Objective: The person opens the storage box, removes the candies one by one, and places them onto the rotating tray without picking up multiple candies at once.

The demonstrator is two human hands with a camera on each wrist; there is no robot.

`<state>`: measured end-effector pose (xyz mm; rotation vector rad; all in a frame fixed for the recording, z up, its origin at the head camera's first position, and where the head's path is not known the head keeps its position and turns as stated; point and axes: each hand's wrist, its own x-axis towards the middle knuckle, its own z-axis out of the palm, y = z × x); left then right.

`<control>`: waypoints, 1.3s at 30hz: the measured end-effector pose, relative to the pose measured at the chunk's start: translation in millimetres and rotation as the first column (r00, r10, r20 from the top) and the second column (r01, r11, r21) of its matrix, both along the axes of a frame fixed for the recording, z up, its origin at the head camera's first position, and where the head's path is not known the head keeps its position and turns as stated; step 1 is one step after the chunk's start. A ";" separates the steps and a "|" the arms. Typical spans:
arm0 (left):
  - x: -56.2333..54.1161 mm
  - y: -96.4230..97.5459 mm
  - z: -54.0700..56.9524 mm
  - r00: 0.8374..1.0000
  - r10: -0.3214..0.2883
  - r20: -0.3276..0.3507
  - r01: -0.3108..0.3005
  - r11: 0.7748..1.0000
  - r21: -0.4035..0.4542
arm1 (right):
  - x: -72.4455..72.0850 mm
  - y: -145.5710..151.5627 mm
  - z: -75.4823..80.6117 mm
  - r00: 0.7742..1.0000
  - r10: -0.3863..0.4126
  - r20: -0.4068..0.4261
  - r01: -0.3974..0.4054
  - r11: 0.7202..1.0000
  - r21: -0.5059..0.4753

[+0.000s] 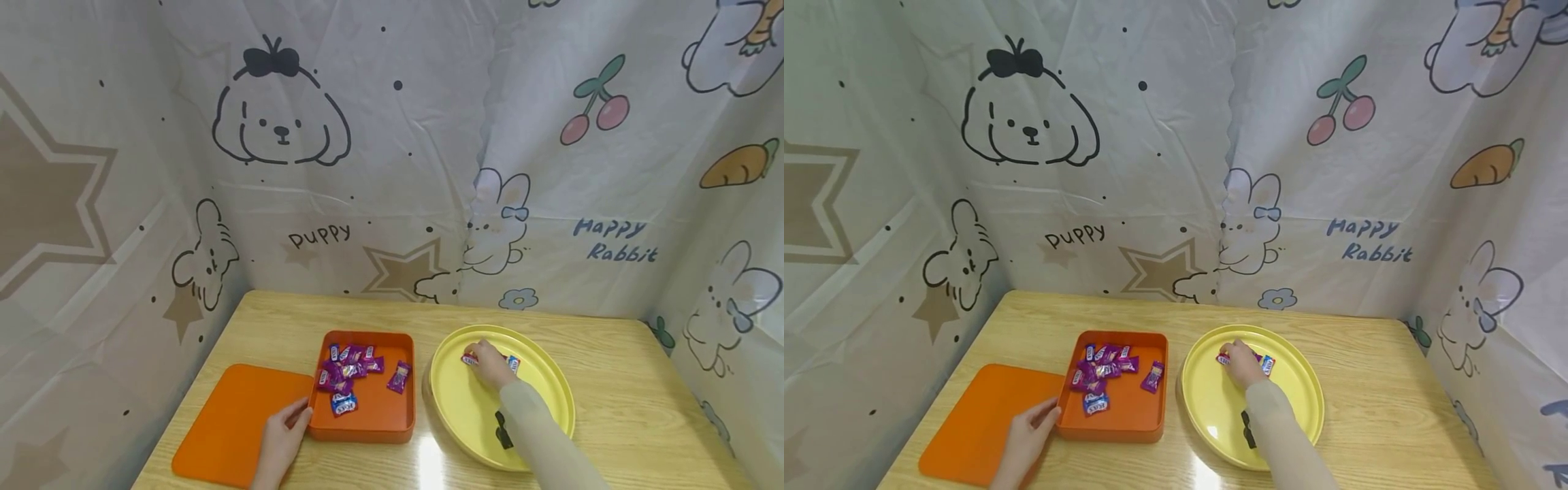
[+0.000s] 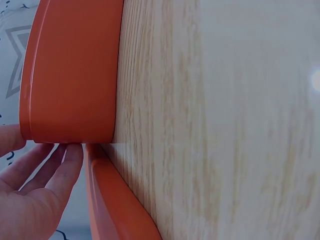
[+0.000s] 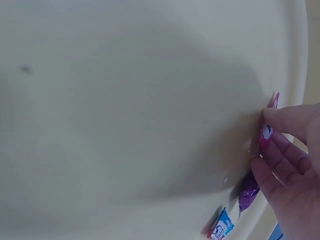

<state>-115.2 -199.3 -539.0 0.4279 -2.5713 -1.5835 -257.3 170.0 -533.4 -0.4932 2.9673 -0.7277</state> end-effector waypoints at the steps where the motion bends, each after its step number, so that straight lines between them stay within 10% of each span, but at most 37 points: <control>1: -0.2 0.0 0.2 1.000 0.001 0.000 -0.001 1.000 -0.001 | 0.2 0.0 0.2 1.000 0.001 -0.004 -0.001 1.000 0.001; 20: 2.0 0.6 4.3 1.000 0.001 -0.019 -0.002 1.000 -0.009 | 0.5 -6.1 7.1 0.998 -0.004 -0.059 0.001 0.999 -0.051; 27: 1.5 0.8 3.6 1.000 0.003 -0.024 -0.003 1.000 0.000 | -0.9 -27.7 22.0 0.979 0.059 -0.193 -0.080 0.991 -0.104; 39: 2.1 0.8 5.8 1.000 0.001 -0.016 -0.001 1.000 -0.004 | 2.4 -86.2 40.5 0.961 0.239 -0.142 -0.253 0.963 -0.091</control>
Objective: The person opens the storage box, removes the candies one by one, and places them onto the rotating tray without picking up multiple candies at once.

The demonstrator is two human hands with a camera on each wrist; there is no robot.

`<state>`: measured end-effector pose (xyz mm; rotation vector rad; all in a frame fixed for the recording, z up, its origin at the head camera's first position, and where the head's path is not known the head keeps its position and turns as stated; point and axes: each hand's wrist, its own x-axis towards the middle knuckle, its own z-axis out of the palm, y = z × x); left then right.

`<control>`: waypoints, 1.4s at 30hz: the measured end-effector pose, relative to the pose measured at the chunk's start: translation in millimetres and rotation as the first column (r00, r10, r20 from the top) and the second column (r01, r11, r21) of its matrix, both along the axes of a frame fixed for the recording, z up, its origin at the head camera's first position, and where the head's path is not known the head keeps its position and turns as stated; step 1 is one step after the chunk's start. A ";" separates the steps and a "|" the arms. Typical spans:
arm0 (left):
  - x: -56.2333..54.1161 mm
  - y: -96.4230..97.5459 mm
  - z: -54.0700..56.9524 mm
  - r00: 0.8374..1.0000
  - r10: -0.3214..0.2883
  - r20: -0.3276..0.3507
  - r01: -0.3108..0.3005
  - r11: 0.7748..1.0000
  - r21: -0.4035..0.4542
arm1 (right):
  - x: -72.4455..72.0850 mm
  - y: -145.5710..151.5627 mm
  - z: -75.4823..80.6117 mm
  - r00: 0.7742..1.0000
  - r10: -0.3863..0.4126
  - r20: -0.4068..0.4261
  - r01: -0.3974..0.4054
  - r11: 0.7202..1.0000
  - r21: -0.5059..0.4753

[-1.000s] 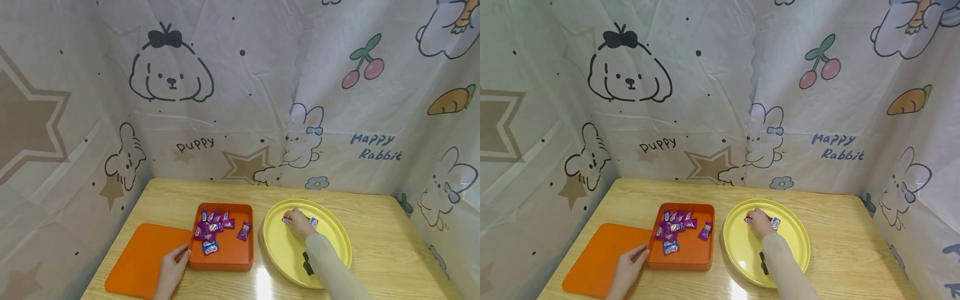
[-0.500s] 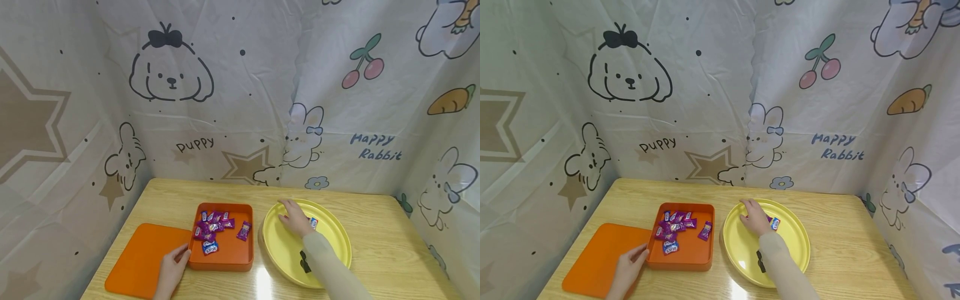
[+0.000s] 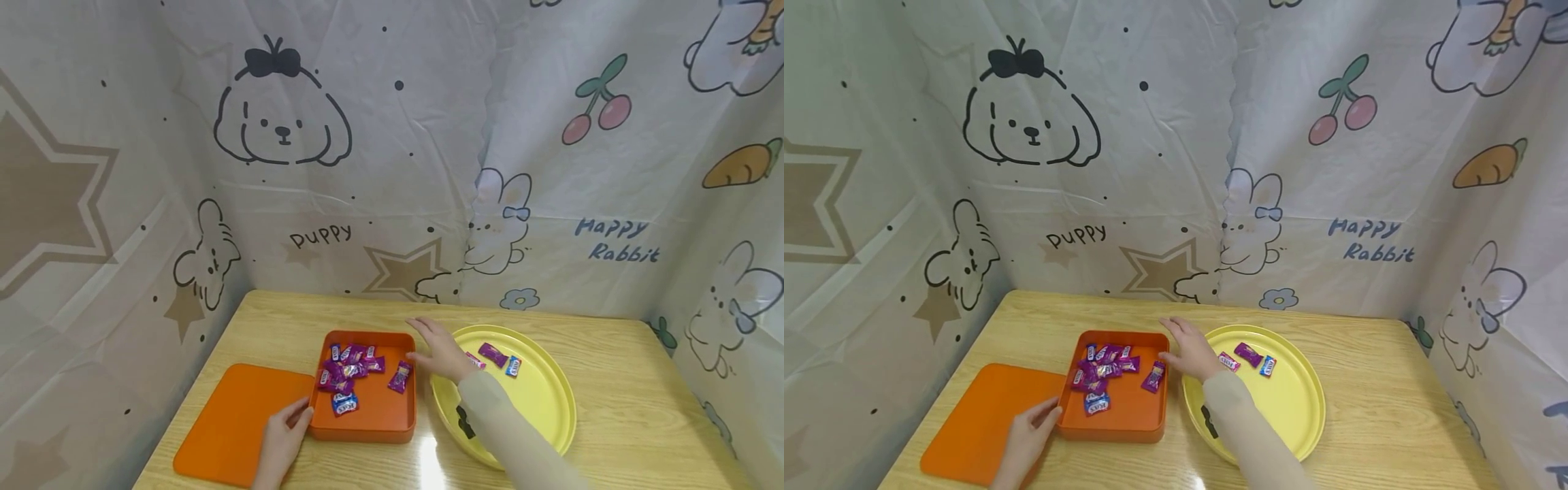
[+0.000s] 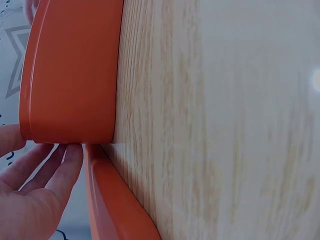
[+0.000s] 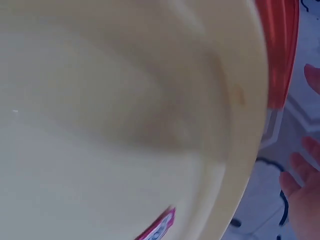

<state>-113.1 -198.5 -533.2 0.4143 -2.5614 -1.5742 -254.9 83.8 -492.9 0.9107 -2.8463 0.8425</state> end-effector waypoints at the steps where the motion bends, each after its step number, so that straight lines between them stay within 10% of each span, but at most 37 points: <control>1: 0.2 -0.1 0.5 1.000 0.000 -0.002 0.000 1.000 -0.001 | 0.4 -5.2 0.8 1.000 0.007 0.000 -0.007 1.000 0.009; 22: 0.2 -0.7 0.3 1.000 0.012 0.008 -0.012 1.000 0.007 | 16.7 -90.6 2.2 0.976 0.214 -0.038 -0.196 0.942 0.273; 42: 0.5 -1.0 -2.7 1.000 0.005 -0.001 -0.005 1.000 0.010 | 29.3 -122.5 2.9 0.974 0.143 0.176 -0.207 0.876 0.435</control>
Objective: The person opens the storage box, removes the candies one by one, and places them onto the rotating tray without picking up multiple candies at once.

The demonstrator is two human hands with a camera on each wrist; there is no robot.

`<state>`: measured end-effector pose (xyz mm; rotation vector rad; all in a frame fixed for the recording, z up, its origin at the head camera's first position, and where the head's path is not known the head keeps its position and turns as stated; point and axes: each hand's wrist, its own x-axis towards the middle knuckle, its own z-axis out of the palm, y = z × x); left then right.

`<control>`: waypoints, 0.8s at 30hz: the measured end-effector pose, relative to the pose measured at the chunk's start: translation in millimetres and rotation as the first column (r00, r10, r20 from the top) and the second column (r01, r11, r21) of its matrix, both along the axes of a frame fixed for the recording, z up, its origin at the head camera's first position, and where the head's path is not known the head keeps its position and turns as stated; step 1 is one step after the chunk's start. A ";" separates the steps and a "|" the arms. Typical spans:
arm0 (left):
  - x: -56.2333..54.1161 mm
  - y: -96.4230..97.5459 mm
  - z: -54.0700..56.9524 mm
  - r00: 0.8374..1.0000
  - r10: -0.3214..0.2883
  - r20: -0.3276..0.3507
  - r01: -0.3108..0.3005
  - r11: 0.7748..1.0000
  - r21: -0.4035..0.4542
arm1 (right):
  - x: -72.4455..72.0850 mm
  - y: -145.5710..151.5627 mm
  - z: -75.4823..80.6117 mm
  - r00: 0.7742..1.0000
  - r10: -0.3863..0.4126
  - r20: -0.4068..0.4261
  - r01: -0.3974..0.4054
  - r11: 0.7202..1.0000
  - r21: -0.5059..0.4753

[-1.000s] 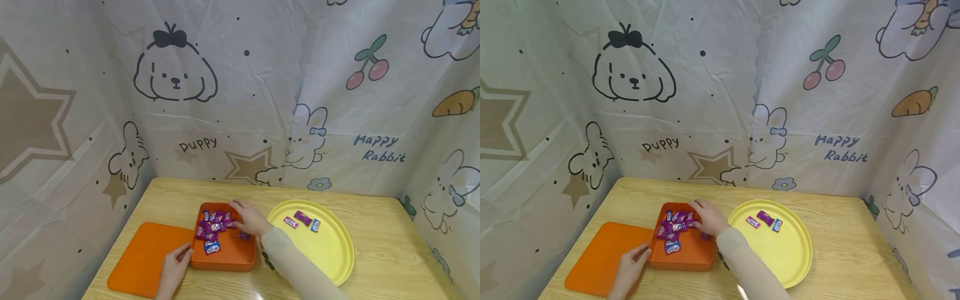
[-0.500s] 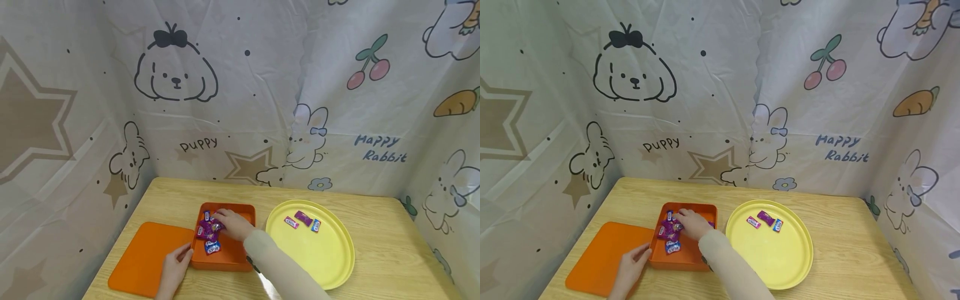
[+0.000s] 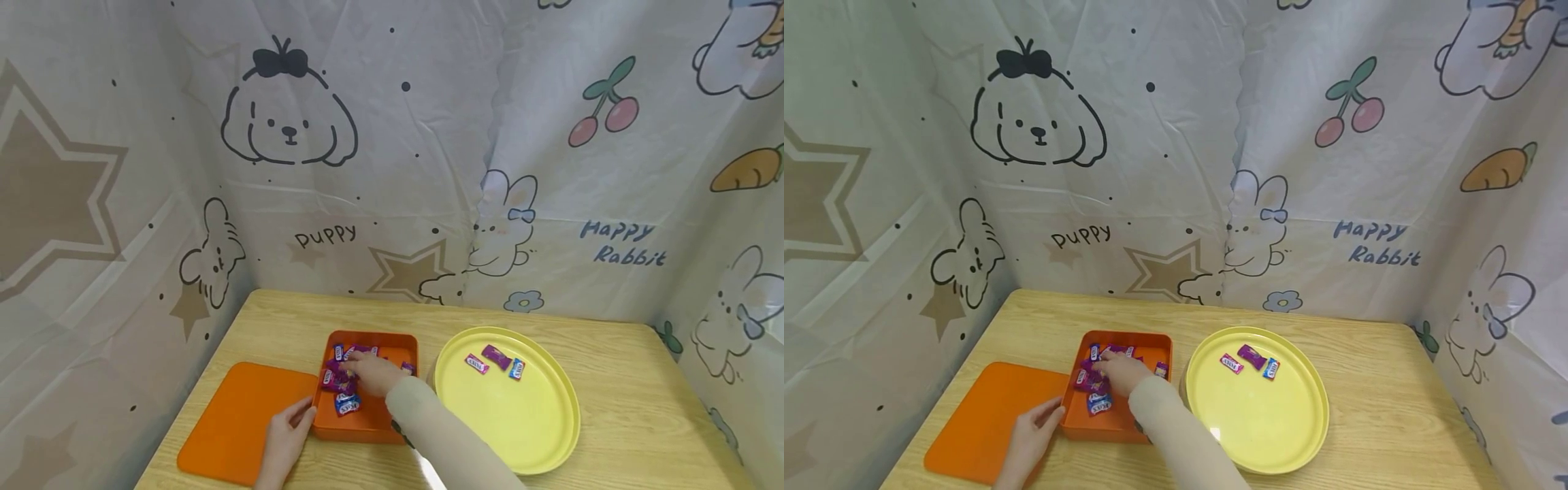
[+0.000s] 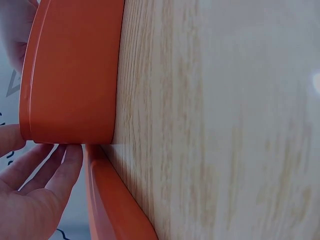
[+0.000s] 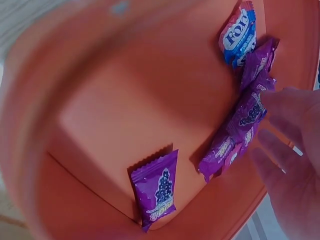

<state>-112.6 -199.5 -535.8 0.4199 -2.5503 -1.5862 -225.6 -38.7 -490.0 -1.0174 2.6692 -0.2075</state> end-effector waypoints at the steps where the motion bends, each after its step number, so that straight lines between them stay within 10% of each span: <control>1: 0.1 -0.1 -0.1 1.000 0.001 0.000 -0.001 1.000 0.002 | 0.2 -0.5 -0.6 1.000 -0.006 0.007 0.006 1.000 0.003; 24: 0.8 -0.5 -0.3 1.000 0.002 -0.016 -0.002 1.000 0.000 | 3.1 1.3 -19.2 0.998 -0.054 0.041 0.054 0.999 -0.002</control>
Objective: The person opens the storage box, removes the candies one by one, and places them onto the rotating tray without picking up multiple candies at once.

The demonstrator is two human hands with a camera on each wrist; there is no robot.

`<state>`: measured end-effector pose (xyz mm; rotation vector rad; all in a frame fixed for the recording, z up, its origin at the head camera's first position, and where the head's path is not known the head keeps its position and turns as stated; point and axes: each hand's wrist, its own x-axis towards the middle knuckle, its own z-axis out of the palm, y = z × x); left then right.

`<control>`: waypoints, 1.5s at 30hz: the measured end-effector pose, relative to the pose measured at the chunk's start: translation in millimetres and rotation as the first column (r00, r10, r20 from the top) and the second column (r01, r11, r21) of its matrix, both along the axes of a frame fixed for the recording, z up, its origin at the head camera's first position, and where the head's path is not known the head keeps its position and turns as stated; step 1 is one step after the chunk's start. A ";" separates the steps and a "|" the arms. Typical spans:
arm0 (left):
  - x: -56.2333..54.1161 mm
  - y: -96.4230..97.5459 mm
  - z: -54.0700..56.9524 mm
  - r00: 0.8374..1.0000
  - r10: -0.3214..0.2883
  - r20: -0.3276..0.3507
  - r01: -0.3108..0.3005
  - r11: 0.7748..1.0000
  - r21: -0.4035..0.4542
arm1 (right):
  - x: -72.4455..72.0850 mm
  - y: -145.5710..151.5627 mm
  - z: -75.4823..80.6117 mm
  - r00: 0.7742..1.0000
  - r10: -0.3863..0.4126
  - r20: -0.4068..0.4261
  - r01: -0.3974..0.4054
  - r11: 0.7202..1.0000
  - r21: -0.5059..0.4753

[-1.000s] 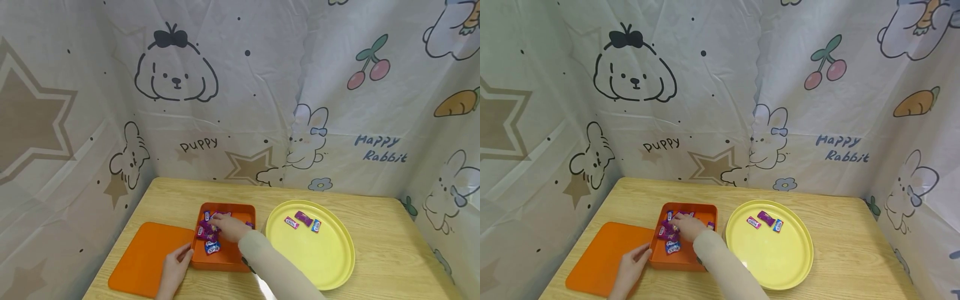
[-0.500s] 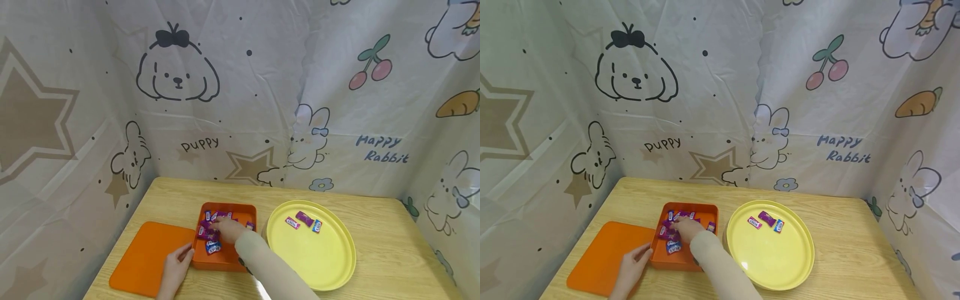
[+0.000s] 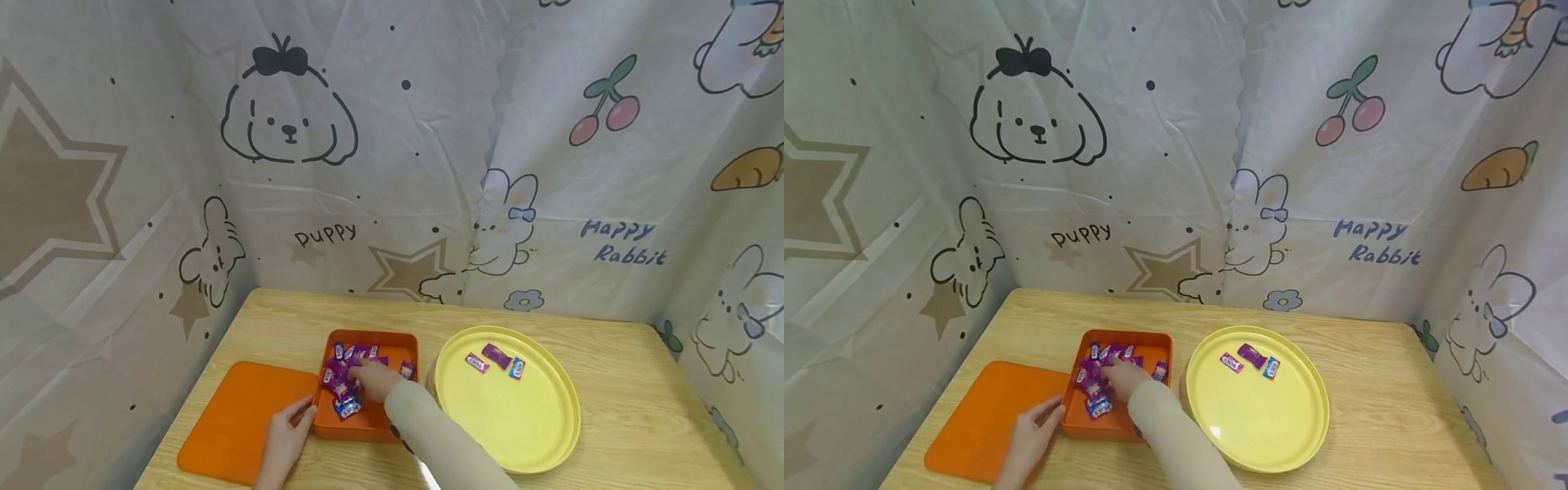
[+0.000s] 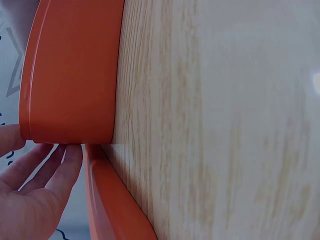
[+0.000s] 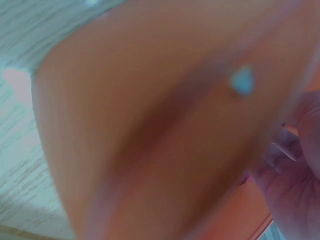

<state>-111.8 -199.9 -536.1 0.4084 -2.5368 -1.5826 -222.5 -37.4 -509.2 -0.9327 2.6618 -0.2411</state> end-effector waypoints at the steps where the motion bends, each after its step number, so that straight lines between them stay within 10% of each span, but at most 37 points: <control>1: -0.1 0.0 0.2 1.000 0.001 0.003 -0.001 1.000 -0.002 | -0.5 0.0 -1.6 1.000 0.001 -0.001 -0.001 1.000 -0.005; 19: 0.1 1.3 3.1 1.000 -0.004 0.023 0.004 1.000 -0.005 | 1.0 4.8 -5.1 0.998 0.055 -0.028 -0.056 0.998 -0.032; 29: 0.7 1.6 2.6 1.000 -0.005 -0.004 0.005 1.000 -0.002 | -4.5 11.0 18.7 0.999 0.048 -0.002 -0.048 0.988 -0.149; 45: -1.1 0.9 -0.1 1.000 -0.006 0.004 0.006 1.000 0.000 | -12.9 70.8 36.4 0.985 -0.017 -0.173 -0.058 0.905 -0.422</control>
